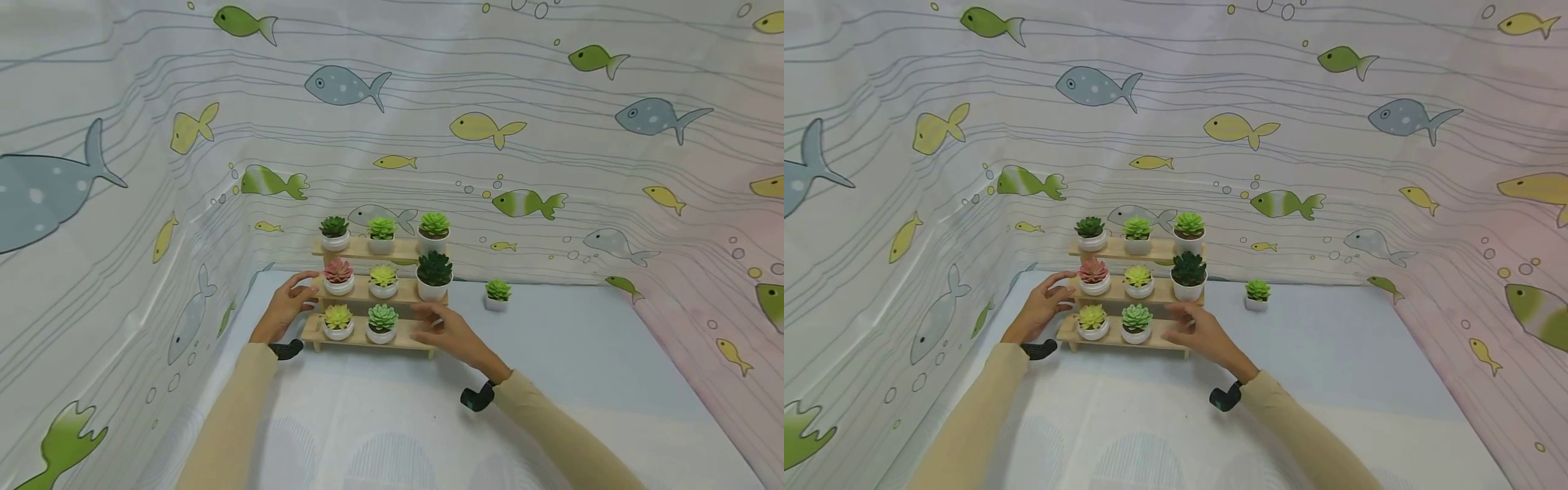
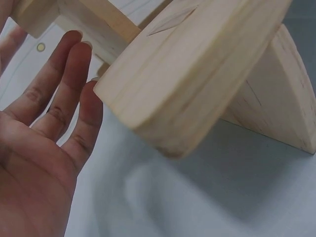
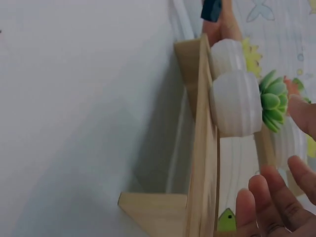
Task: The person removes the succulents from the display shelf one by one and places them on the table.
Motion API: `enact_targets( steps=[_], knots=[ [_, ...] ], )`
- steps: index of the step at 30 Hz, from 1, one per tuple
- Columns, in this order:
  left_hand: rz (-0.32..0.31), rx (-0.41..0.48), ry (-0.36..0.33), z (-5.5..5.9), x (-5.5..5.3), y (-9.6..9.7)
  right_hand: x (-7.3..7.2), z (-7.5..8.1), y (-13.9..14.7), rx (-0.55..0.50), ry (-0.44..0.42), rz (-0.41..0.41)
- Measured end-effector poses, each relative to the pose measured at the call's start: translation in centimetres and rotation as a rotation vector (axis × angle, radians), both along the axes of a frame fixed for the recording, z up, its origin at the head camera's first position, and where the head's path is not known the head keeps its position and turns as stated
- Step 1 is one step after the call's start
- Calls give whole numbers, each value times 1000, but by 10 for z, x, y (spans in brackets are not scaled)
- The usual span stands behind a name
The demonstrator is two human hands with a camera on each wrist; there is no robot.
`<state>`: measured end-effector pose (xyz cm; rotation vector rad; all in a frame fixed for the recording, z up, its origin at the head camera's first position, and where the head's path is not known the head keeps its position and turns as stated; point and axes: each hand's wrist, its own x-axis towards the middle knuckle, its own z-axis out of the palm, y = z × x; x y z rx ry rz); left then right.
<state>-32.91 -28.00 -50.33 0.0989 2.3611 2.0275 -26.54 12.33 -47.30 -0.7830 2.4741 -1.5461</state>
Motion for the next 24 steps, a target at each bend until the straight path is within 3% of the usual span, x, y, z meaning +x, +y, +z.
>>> enact_targets(
  steps=[11, 24],
  knots=[
    [-2, 2, -2, 2, -1, 1, -5, -6, -22, 10, -1, -3],
    [8, 11, -14, 2, 0, 2, -10, -9, -40, -3, -62, -16]
  ],
)
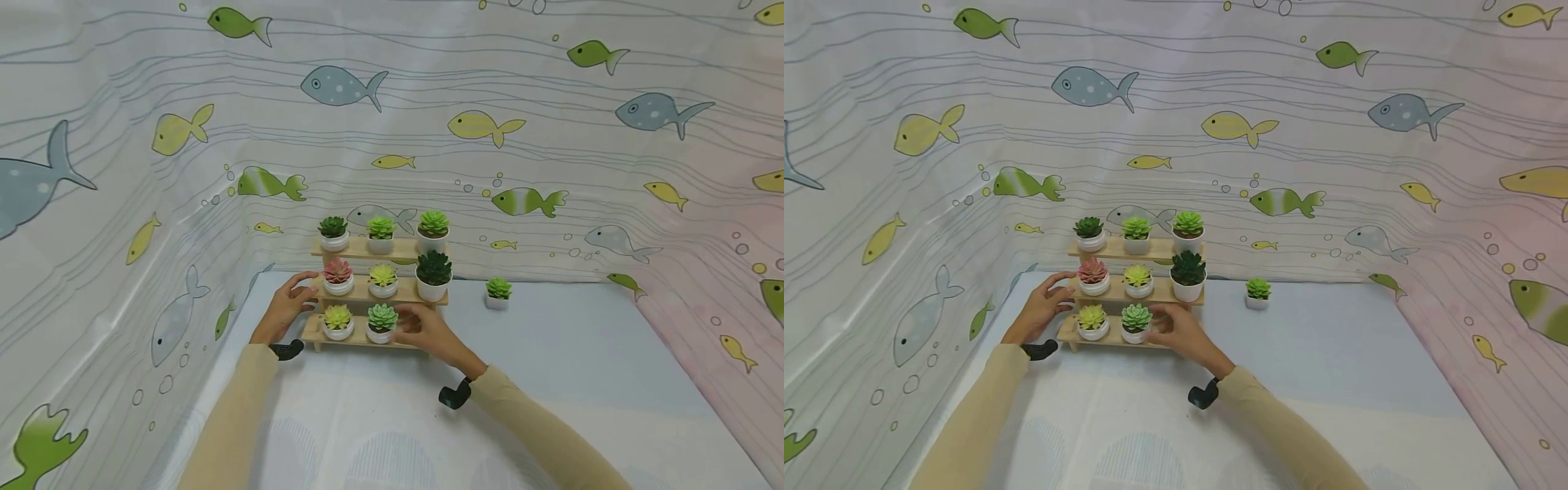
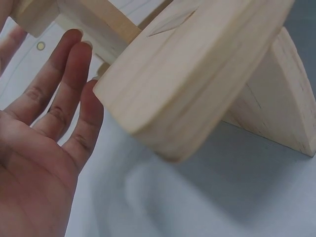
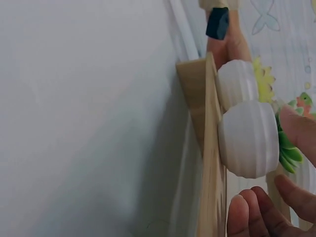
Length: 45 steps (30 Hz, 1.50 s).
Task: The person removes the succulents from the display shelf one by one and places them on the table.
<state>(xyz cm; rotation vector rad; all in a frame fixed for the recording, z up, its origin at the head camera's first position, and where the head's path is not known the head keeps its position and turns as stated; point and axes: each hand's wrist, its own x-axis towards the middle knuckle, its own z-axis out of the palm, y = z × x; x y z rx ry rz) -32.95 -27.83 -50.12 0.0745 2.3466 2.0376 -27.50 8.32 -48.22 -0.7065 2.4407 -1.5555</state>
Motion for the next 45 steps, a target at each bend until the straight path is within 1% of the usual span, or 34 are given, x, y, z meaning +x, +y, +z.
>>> enact_targets(
  steps=[5, 9, 12, 16, 19, 20, 26, 30, 33, 37, 41, 43, 45],
  knots=[
    [10, -3, 5, -1, -1, 1, 0, -3, -6, 33, -28, -22],
    [13, -8, 3, -1, -2, 1, 1, -6, -9, 46, -30, -34],
    [-1, 11, -14, 7, 3, 3, -1, -8, -12, 53, -26, -47],
    [-11, 28, -20, 8, 4, 4, -1, -7, -15, 57, -23, -55],
    [2, 9, 1, -1, 0, 2, -1, -6, -17, 57, -10, -55],
    [4, -2, 5, -2, 0, 2, -1, -5, -17, 61, -5, -57],
    [14, -24, 10, -3, 0, 1, 0, -5, -21, 68, 14, -70],
    [12, -9, -2, -2, 0, 1, 1, -6, -22, 72, 20, -94],
    [3, 17, -15, 2, 2, 2, 1, -8, -23, 72, 22, -113],
    [-13, 41, -26, 14, 8, 5, 1, -9, -23, 71, 40, -120],
    [-23, 33, -31, 26, 16, 8, 1, -11, -23, 73, 61, -113],
    [-24, 33, -34, 28, 18, 8, 1, -11, -23, 74, 67, -112],
    [-24, 34, -37, 28, 18, 8, 1, -11, -23, 73, 71, -113]
  ],
)
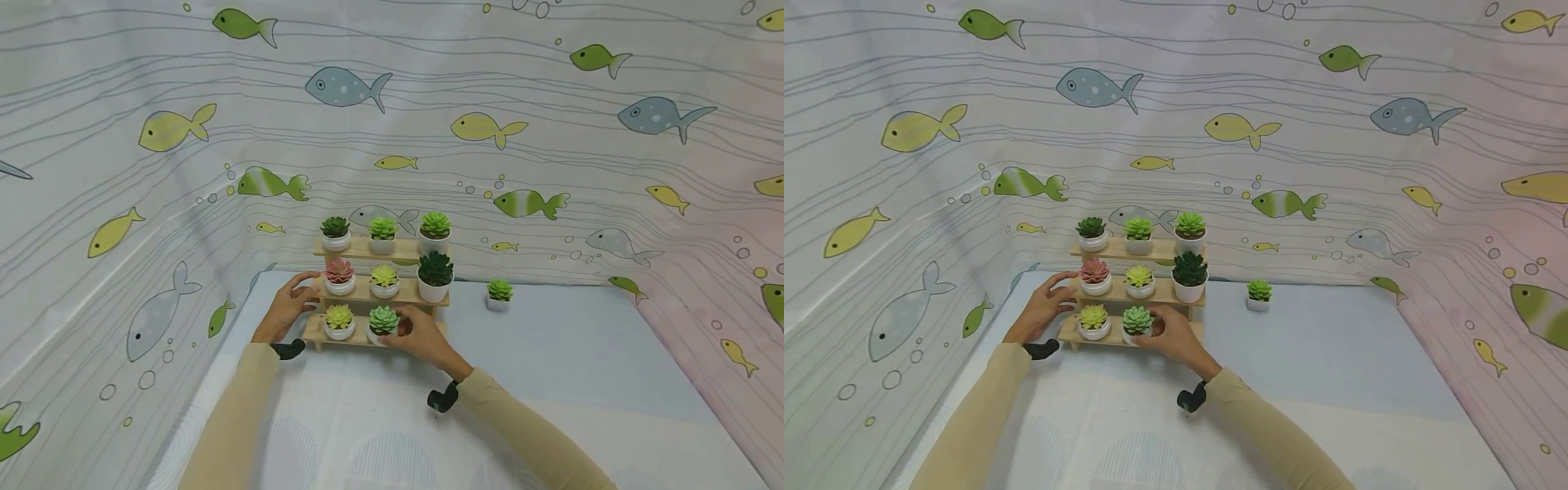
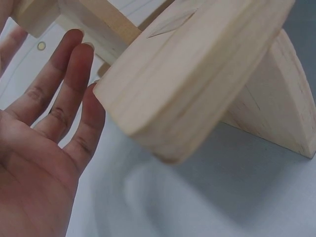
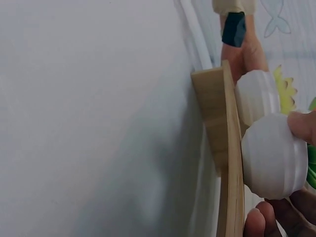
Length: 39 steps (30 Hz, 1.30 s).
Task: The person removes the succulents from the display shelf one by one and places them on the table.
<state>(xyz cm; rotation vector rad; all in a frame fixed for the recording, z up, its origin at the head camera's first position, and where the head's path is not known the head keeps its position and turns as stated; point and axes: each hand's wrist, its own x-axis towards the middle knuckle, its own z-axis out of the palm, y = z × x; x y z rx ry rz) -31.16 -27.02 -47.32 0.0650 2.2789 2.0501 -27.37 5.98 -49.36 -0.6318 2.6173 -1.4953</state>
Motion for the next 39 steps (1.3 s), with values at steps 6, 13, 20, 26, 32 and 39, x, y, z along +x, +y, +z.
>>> enact_targets(
  steps=[6, 13, 20, 26, 32, 39],
  knots=[
    [8, -1, 8, -14, -9, -5, 2, 2, 0, 15, -6, -5],
    [31, -21, 26, -28, -15, -7, 3, 2, 0, 21, 7, -8],
    [35, -26, 49, -31, -15, -7, 7, 7, 6, 13, -9, -16],
    [34, -12, 43, -33, -17, -8, 12, 16, 15, 3, 14, -18],
    [32, -7, 33, -34, -19, -8, 14, 18, 26, 14, 20, -35],
    [32, -25, 42, -34, -18, -9, 17, 19, 40, -10, -7, -58]
  ],
)
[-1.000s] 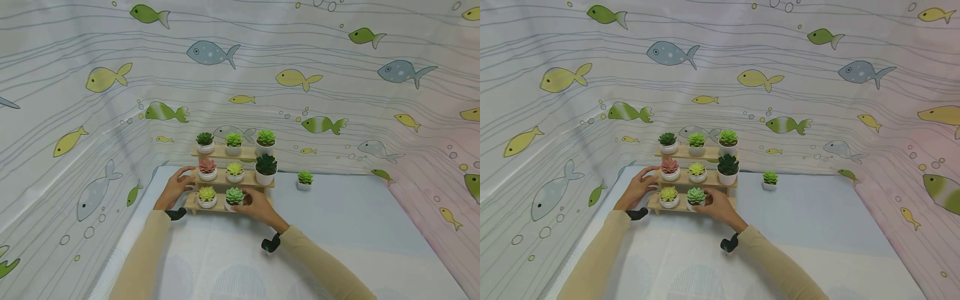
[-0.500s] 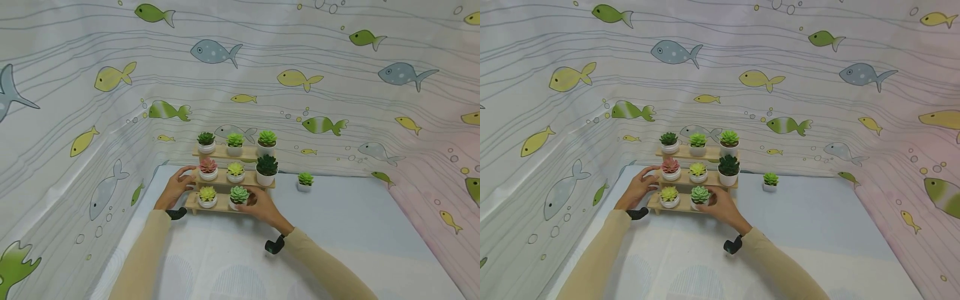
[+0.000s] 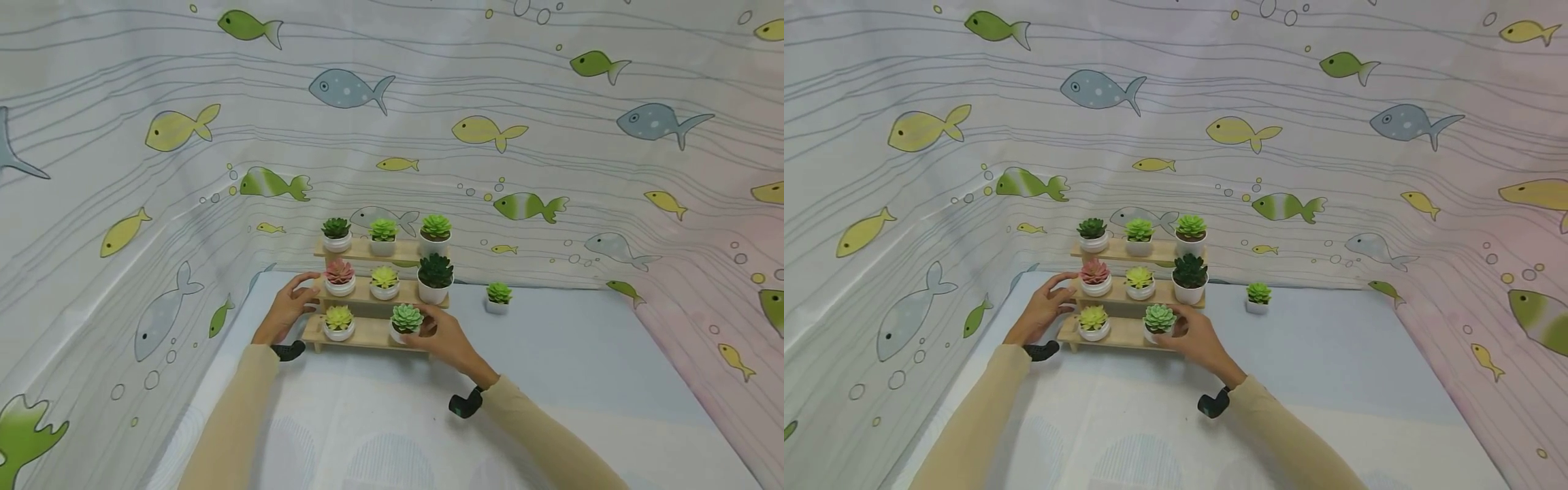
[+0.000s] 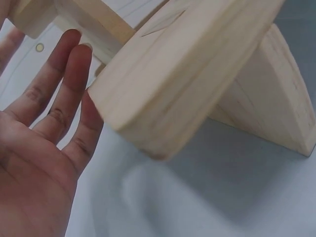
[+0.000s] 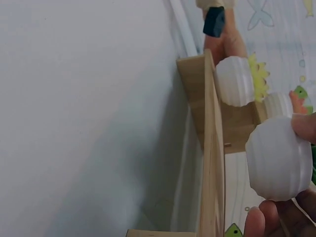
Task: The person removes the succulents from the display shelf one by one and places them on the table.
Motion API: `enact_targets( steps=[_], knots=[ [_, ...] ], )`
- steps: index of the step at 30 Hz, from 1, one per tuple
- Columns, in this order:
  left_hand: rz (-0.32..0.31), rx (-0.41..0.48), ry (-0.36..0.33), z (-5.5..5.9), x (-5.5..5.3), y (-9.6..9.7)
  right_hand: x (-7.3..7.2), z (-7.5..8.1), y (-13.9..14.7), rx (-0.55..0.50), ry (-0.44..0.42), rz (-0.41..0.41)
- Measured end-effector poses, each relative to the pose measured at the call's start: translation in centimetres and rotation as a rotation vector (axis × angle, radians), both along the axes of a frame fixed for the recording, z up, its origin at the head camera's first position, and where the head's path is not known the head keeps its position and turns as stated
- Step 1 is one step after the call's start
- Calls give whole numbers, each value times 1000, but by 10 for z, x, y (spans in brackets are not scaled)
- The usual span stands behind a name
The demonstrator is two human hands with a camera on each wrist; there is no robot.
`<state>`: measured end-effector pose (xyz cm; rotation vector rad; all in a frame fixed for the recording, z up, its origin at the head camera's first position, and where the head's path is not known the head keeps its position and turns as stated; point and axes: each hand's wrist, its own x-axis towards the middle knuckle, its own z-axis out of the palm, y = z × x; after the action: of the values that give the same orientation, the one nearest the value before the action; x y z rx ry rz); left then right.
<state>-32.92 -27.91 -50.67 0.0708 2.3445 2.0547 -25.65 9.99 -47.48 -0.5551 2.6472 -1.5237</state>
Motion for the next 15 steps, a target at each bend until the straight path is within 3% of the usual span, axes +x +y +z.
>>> enact_targets(
  steps=[15],
  knots=[
    [5, -36, -3, 3, 2, 0, 1, -2, 31, -19, -12, -40]
  ],
)
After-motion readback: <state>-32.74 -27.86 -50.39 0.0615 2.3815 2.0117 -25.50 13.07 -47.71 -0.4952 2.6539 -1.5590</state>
